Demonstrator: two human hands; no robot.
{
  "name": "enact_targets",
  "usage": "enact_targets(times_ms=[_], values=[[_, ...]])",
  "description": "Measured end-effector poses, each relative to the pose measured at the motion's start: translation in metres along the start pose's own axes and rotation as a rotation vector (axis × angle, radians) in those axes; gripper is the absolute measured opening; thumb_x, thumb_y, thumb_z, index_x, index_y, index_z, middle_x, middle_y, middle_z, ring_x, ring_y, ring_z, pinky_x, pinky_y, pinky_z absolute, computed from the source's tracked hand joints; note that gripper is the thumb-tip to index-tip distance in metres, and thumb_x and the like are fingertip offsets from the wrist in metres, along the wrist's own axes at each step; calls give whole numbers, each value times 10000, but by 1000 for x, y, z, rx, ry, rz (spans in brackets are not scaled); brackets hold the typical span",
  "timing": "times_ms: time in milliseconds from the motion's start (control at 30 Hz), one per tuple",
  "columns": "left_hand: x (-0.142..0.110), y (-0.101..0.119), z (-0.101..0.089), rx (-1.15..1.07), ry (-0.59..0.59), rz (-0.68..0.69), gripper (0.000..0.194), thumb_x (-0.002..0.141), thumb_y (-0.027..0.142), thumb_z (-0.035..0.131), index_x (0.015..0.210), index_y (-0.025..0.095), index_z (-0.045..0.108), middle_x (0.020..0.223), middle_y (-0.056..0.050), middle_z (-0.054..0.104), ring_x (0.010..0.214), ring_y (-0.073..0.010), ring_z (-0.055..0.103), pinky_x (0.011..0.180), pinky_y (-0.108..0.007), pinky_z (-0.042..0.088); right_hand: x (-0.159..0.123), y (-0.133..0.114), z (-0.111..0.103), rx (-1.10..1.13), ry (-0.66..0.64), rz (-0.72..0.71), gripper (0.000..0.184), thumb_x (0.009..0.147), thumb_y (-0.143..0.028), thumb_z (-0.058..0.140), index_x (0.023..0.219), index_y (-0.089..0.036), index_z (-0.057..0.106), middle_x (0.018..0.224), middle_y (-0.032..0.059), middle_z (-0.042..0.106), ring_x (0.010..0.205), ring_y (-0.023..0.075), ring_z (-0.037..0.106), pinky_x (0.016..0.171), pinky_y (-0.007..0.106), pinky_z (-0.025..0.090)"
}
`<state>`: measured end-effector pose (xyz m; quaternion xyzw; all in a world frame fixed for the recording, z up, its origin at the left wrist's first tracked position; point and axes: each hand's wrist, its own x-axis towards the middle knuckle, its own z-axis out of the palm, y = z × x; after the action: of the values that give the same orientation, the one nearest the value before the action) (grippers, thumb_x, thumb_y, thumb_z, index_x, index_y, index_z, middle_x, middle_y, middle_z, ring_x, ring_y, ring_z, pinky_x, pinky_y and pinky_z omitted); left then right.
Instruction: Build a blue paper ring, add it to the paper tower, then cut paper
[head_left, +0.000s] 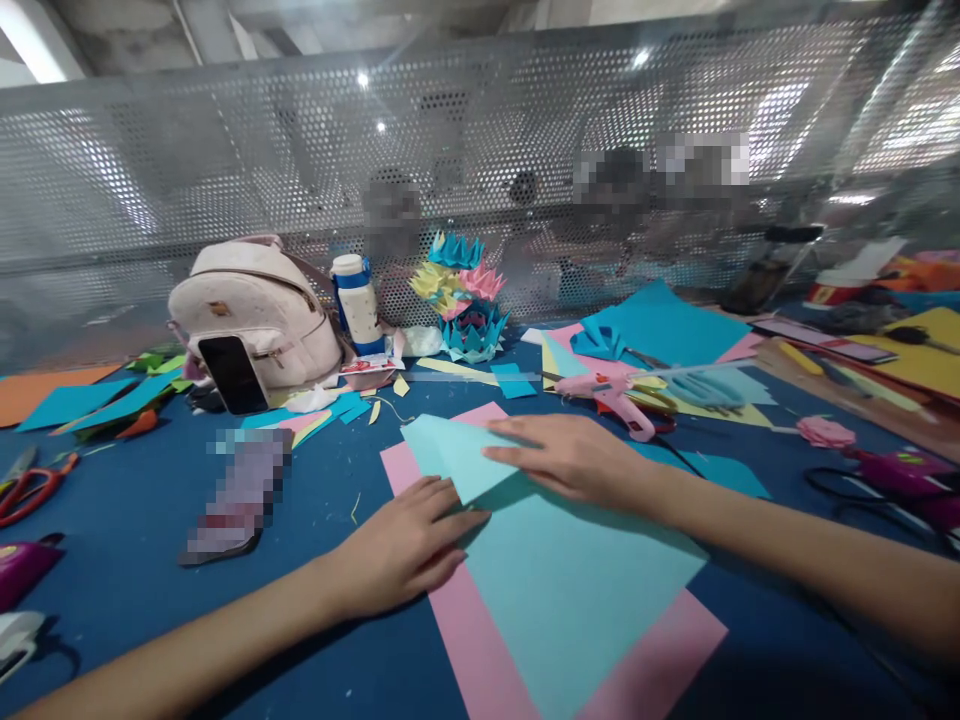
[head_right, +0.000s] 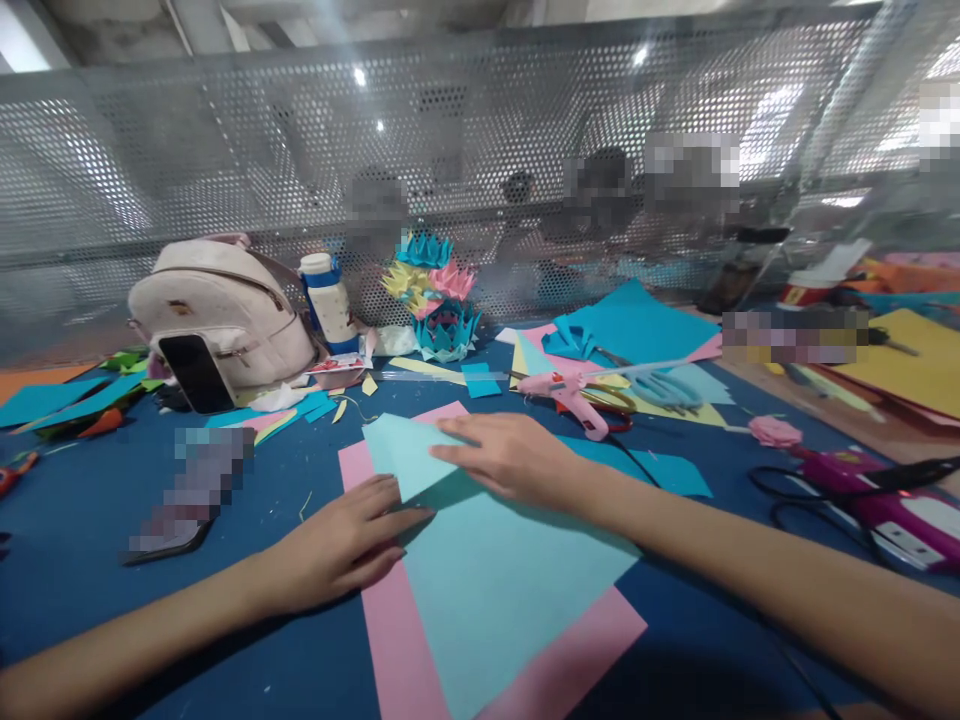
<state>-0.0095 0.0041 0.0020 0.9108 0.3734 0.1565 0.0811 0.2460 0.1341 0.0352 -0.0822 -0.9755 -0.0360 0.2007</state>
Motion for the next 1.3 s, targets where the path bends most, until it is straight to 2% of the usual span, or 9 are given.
enact_targets(times_ms=[167, 367, 500, 567, 700, 900, 1033, 1167, 1300], values=[[-2, -2, -7, -1, -6, 24, 375, 980, 239, 492, 1354, 223, 507, 1164, -121, 649, 1079, -262, 612, 963, -419, 505, -5, -16, 8, 16, -75, -42, 476, 938, -113, 504, 1389, -252, 559, 1460, 155, 514, 1275, 299, 569, 973, 457, 542], [-9, 3, -12, 128, 15, 246, 313, 1038, 216, 348, 1310, 192, 501, 1299, -131, 630, 1191, -250, 564, 1015, -404, 453, -15, 0, 18, 186, -117, 104, 794, 840, 94, 395, 1495, -354, 397, 1555, 53, 396, 1376, 231, 468, 1062, 418, 489], [-8, 2, -12, 156, 114, 159, 278, 1016, 163, 341, 1186, 202, 557, 1109, -118, 667, 1014, -233, 624, 864, -368, 516, -24, 11, 22, 231, -183, 119, 935, 754, 161, 347, 1511, -389, 339, 1595, 13, 313, 1415, 206, 407, 1084, 398, 465], [-7, 1, -11, 135, 139, 49, 291, 993, 131, 364, 1210, 213, 541, 1154, -121, 633, 1028, -234, 617, 832, -357, 532, -28, 14, 21, 216, -173, 93, 914, 771, 156, 348, 1504, -390, 354, 1590, 14, 325, 1416, 203, 406, 1093, 405, 455], [-5, -1, -9, 56, 123, -55, 477, 928, 91, 478, 1383, 227, 425, 1396, -147, 492, 1251, -262, 519, 962, -391, 518, -34, 16, 10, 155, -147, 32, 830, 843, 109, 351, 1514, -379, 340, 1574, 32, 362, 1399, 220, 434, 1075, 432, 468], [6, -1, -4, 86, 152, 4, 647, 893, 144, 620, 1468, 209, 331, 1504, -194, 383, 1364, -316, 425, 1049, -460, 479, -26, 24, -2, 110, -156, -67, 673, 951, 12, 371, 1511, -361, 354, 1505, 57, 474, 1341, 224, 510, 1035, 444, 493], [19, 0, 0, 143, 198, 84, 746, 896, 192, 658, 1516, 216, 244, 1550, -221, 313, 1431, -350, 327, 1106, -538, 406, -11, 26, 0, 205, -137, -88, 599, 966, -29, 378, 1499, -303, 398, 1470, 65, 519, 1335, 218, 516, 1058, 442, 472], [29, 0, 4, 214, 189, 96, 806, 870, 158, 678, 1527, 192, 212, 1571, -260, 270, 1465, -390, 260, 1129, -624, 328, 6, 4, 9, 343, -118, -19, 452, 989, -146, 429, 1434, -203, 493, 1424, 111, 562, 1321, 212, 526, 1070, 406, 470], [26, -2, 7, 258, 182, 128, 677, 929, 105, 554, 1524, 164, 236, 1553, -232, 341, 1484, -330, 246, 1158, -580, 304, 13, -23, 23, 332, -63, 48, 404, 1001, -207, 431, 1392, -167, 522, 1407, 141, 564, 1320, 220, 511, 1115, 440, 424]])
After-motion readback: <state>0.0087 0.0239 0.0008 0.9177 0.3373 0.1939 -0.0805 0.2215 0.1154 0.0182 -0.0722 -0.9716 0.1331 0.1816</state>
